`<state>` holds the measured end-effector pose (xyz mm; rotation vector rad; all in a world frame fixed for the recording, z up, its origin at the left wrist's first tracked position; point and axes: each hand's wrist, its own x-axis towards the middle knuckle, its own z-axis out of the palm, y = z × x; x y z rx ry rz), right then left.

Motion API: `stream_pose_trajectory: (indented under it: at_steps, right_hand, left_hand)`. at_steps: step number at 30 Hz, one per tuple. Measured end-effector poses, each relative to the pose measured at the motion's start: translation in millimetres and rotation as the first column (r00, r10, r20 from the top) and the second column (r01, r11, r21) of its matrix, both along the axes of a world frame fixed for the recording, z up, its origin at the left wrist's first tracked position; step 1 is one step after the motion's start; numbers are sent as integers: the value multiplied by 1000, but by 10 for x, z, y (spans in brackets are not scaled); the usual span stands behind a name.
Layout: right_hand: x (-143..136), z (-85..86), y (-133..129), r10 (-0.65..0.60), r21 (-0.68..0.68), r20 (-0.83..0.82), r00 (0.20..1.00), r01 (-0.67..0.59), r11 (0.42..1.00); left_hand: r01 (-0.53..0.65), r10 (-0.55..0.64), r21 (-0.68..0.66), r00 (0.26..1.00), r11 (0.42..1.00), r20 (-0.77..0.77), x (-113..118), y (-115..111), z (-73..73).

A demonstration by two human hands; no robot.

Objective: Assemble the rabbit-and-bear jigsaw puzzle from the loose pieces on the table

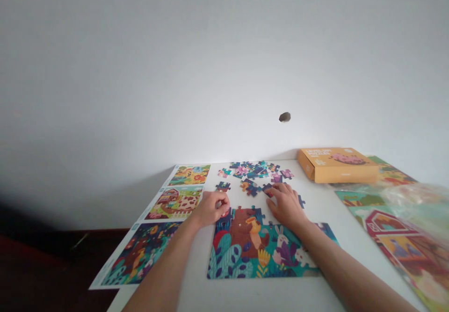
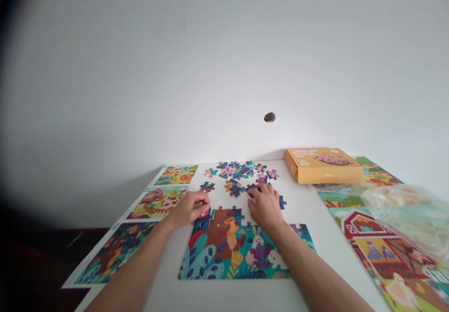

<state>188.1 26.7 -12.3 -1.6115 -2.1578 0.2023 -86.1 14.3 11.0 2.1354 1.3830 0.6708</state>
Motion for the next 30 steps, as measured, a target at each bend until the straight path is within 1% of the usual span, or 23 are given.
stream_pose_trajectory:
  at_steps: [5,8,13,17,24,30]
  right_hand:
    - [-2,2,5,-5,-15,7,1000,5,1000]
    - [-1,-6,3,-4,-1,-3,1000,4,1000]
    - [1,8,-10,1,2,-11,1000,-1,1000]
    - [3,11,-6,-1,-1,-9,1000,1,1000]
    - [1,-10,4,-2,4,-15,1000,2,1000]
    - [4,-3,7,-5,-6,-10,1000,5,1000]
  left_hand:
    - [3,5,98,997,995,-81,12,-26,68]
    - [-5,21,123,991,992,-135,10,-44,88]
    - [20,11,126,971,992,-240,-1,-50,34]
    - [14,23,123,957,992,-290,-6,-49,-6]
    - [24,0,79,956,997,-292,8,-56,7]
    - [6,7,44,955,999,-297,9,-31,-24]
